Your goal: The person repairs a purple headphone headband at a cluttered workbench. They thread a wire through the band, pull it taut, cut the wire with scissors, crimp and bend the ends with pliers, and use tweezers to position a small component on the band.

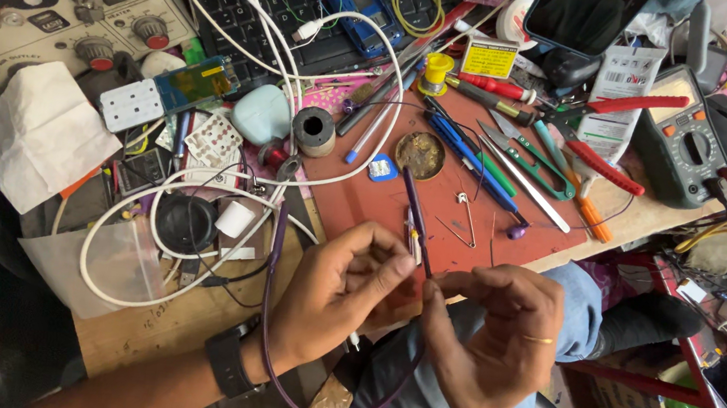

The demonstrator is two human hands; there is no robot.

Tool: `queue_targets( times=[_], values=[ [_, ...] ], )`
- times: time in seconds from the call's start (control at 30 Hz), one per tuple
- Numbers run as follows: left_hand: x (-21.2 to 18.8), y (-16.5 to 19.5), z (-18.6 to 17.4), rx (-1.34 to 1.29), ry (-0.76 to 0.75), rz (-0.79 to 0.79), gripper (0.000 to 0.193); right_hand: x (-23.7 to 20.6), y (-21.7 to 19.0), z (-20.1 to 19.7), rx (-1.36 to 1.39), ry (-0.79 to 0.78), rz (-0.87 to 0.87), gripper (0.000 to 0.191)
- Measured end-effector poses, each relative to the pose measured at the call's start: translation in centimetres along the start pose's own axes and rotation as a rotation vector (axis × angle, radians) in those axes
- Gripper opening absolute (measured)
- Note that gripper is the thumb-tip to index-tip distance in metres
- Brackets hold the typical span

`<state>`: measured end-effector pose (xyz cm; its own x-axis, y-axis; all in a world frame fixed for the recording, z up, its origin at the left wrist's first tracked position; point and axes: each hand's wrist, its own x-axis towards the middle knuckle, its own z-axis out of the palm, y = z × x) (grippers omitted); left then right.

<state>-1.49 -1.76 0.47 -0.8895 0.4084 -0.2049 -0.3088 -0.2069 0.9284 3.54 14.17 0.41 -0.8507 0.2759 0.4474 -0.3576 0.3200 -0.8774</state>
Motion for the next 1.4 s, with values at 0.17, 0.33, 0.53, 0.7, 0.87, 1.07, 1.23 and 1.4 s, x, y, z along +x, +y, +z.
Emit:
queue_targets(
  times=[0.17, 0.33, 0.53, 0.7, 0.87, 1.07, 1.23, 1.4],
  values=[
    [0.4, 0.0, -0.6, -0.13, -0.025, -0.047, 0.024, -0.3, -0.4, 0.2, 0.067, 0.004, -0.019, 0.052],
    [0.2, -0.4, -0.8, -0.301, -0.09, -0.148, 0.02, -1.2, 0.0, 0.3, 0.102, 0.052, -0.017, 0.049],
    [0.3, -0.5, -1.0, -0.326, -0.02, -0.023, 0.017, -3.6, 0.8, -0.7, 0.337, 0.097, 0.17, 0.026],
    [0.4, -0.8, -0.8, -0.341, -0.013, 0.02, 0.018, -4.7, 0.6, -1.4, 0.222, -0.056, 0.212, 0.018],
    [0.3, -0.3, -0.7, -0.299, -0.102, 0.043, 0.022, -3.9, 0.3, -1.3, 0.263, -0.034, 0.3, 0.014],
    [-0.2, -0.4, -0.6, -0.266, -0.271, -0.068, 0.028, -3.7, -0.2, -1.2, 0.327, -0.002, 0.304, 0.014],
    [0.1, -0.7, -0.8, -0.309, -0.229, -0.069, 0.03, -4.1, 0.3, -1.3, 0.34, -0.017, 0.351, 0.015],
    [0.5, -0.1, -1.2, -0.335, -0.121, -0.088, 0.028, -4.6, 0.7, -1.6, 0.367, -0.05, 0.388, 0.017]
  ],
)
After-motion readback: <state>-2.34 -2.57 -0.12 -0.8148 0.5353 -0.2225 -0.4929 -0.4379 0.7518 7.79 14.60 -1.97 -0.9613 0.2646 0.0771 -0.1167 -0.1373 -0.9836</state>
